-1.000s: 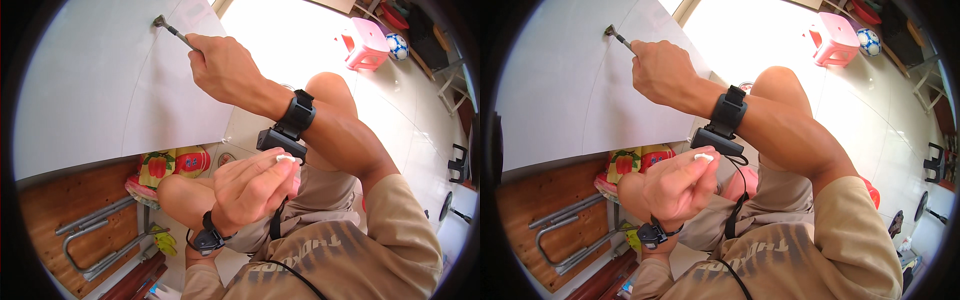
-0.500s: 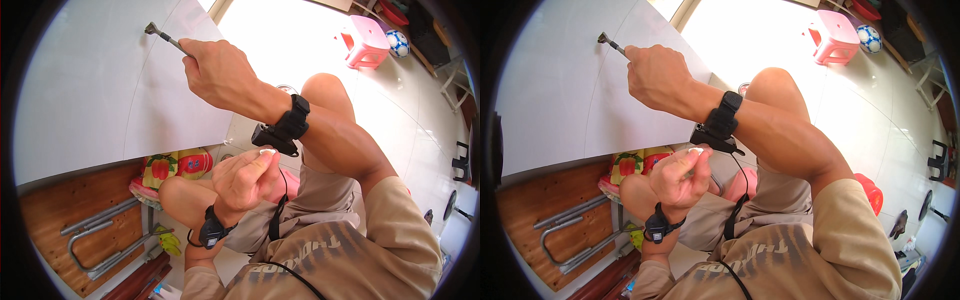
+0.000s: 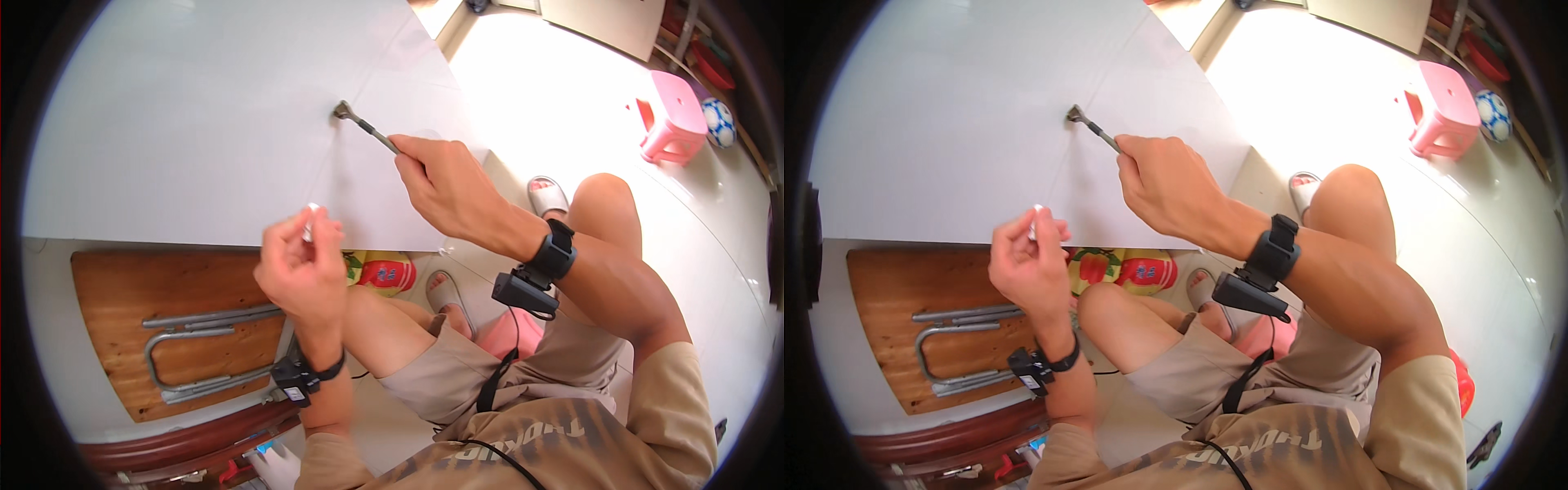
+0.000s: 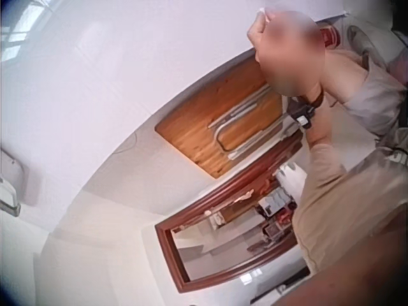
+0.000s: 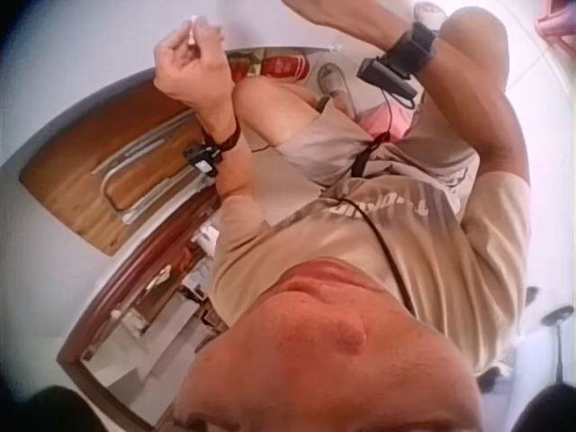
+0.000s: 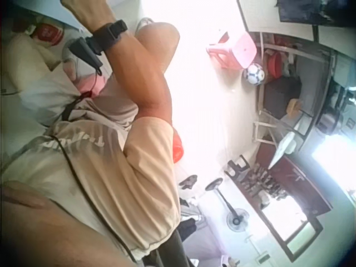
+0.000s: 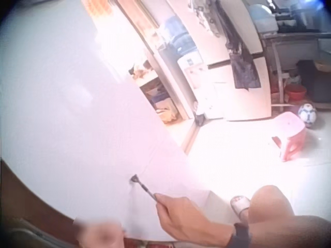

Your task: The recorder uses a screwdriver to tighten or adjust the door hinge and handle of a white cabinet.

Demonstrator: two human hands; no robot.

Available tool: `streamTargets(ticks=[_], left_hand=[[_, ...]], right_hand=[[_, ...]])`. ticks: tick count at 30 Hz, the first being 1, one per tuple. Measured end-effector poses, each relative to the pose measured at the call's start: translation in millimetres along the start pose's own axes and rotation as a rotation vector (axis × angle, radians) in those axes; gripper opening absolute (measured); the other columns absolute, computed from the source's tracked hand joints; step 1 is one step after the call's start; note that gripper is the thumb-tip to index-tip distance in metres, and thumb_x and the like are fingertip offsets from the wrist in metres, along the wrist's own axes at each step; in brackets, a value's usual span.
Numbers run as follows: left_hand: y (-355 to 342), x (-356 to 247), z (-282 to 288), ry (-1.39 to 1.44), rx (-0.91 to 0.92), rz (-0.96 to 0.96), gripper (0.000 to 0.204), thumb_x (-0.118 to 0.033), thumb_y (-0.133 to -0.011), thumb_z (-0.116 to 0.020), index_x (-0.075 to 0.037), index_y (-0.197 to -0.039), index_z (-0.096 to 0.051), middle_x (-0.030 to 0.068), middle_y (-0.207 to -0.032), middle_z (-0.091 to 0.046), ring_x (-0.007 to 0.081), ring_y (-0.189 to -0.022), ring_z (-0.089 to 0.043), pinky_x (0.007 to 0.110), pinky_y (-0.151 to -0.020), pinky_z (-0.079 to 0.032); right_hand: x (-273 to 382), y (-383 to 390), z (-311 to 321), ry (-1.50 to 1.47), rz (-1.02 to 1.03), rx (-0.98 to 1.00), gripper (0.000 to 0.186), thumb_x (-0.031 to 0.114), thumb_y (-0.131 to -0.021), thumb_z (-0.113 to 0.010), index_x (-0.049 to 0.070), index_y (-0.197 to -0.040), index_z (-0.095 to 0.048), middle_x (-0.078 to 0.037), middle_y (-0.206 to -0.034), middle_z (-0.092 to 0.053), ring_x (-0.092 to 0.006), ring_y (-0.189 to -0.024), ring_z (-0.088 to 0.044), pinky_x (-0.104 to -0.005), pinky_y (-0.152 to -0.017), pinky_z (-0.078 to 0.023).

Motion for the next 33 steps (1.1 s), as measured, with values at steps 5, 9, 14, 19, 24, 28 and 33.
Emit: streamTargets(ticks=[5, 9, 14, 19, 24, 28, 33], left_hand=[[-53.7, 15.5, -0.4, -0.407, 0.077, -0.02, 0.011, -0.006, -0.091, -0.07, 0.003, -0.092, -0.063, 0.014, -0.068, -0.068, 0.0189, -0.055, -0.067, 0.031, -0.052, -0.05], [-66.3, 29.5, -25.5, -0.633, 0.143, -0.246, 0.007, -0.009, -0.092, -0.065, -0.002, -0.092, -0.062, 0.0195, -0.067, -0.064, 0.0391, -0.059, -0.063, 0.044, -0.055, -0.049], [-47.4, 62.5, -65.9, -0.61, 0.317, -0.28, 0.009, -0.007, -0.093, -0.062, -0.002, -0.088, -0.057, 0.0225, -0.068, -0.063, 0.0448, -0.063, -0.062, 0.051, -0.056, -0.047], [-64.2, 60.7, -85.0, -0.605, 0.355, -0.351, 0.01, -0.007, -0.094, -0.061, 0.0, -0.088, -0.057, 0.0232, -0.066, -0.062, 0.0448, -0.063, -0.063, 0.05, -0.054, -0.048], [-85.4, 48.0, -95.6, -0.567, 0.262, -0.346, 0.011, -0.01, -0.093, -0.065, 0.0, -0.088, -0.062, 0.0179, -0.063, -0.062, 0.0386, -0.056, -0.063, 0.044, -0.052, -0.048], [-77.1, 54.9, -107.2, -0.532, 0.193, -0.428, 0.012, -0.012, -0.093, -0.065, -0.001, -0.089, -0.062, 0.0178, -0.063, -0.062, 0.0386, -0.057, -0.063, 0.044, -0.053, -0.048], [-33.4, 84.4, -119.7, -0.397, 0.285, -0.274, 0.01, -0.01, -0.092, -0.065, -0.001, -0.088, -0.063, 0.0202, -0.066, -0.064, 0.039, -0.059, -0.065, 0.044, -0.053, -0.049]], right_hand=[[-5.0, -11.7, 29.3, 0.153, 0.036, -0.177, 0.016, 0.012, -0.092, -0.051, 0.001, -0.095, -0.062, -0.026, -0.069, -0.062, -0.0462, -0.064, -0.061, -0.0541, -0.062, -0.049], [-9.2, 0.3, 8.6, 0.272, 0.068, -0.196, 0.035, 0.009, -0.09, -0.056, 0.002, -0.122, -0.068, -0.023, -0.065, -0.059, -0.0408, -0.055, -0.059, -0.0468, -0.054, -0.045], [-12.3, 1.0, 1.9, 0.465, 0.073, -0.203, 0.037, 0.011, -0.091, -0.057, 0.006, -0.126, -0.068, -0.021, -0.062, -0.061, -0.0398, -0.056, -0.061, -0.0491, -0.055, -0.048], [-35.2, -15.4, 7.7, 0.553, -0.004, -0.209, 0.041, 0.01, -0.09, -0.053, 0.002, -0.129, -0.06, -0.02, -0.065, -0.065, -0.04, -0.058, -0.064, -0.0499, -0.054, -0.051], [-52.4, 8.0, -7.2, 0.597, -0.076, -0.058, 0.041, 0.012, -0.091, -0.054, 0.005, -0.131, -0.062, -0.022, -0.069, -0.066, -0.0415, -0.062, -0.065, -0.0507, -0.057, -0.052], [-62.5, -5.4, 48.4, 0.577, -0.149, -0.283, 0.038, 0.012, -0.093, -0.051, 0.002, -0.128, -0.064, -0.023, -0.071, -0.067, -0.0406, -0.063, -0.067, -0.0507, -0.057, -0.053], [-52.6, 22.2, 6.5, 0.596, -0.104, -0.133, 0.036, 0.011, -0.091, -0.053, 0.002, -0.124, -0.064, -0.023, -0.07, -0.067, -0.0405, -0.063, -0.067, -0.0503, -0.057, -0.053]])
Point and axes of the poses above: each hand's wrist, its own y-axis away from the middle knuckle, its own z-axis out of the back of the hand, x = y × z, the point moved 8 cm from there along -y, towards the middle knuckle
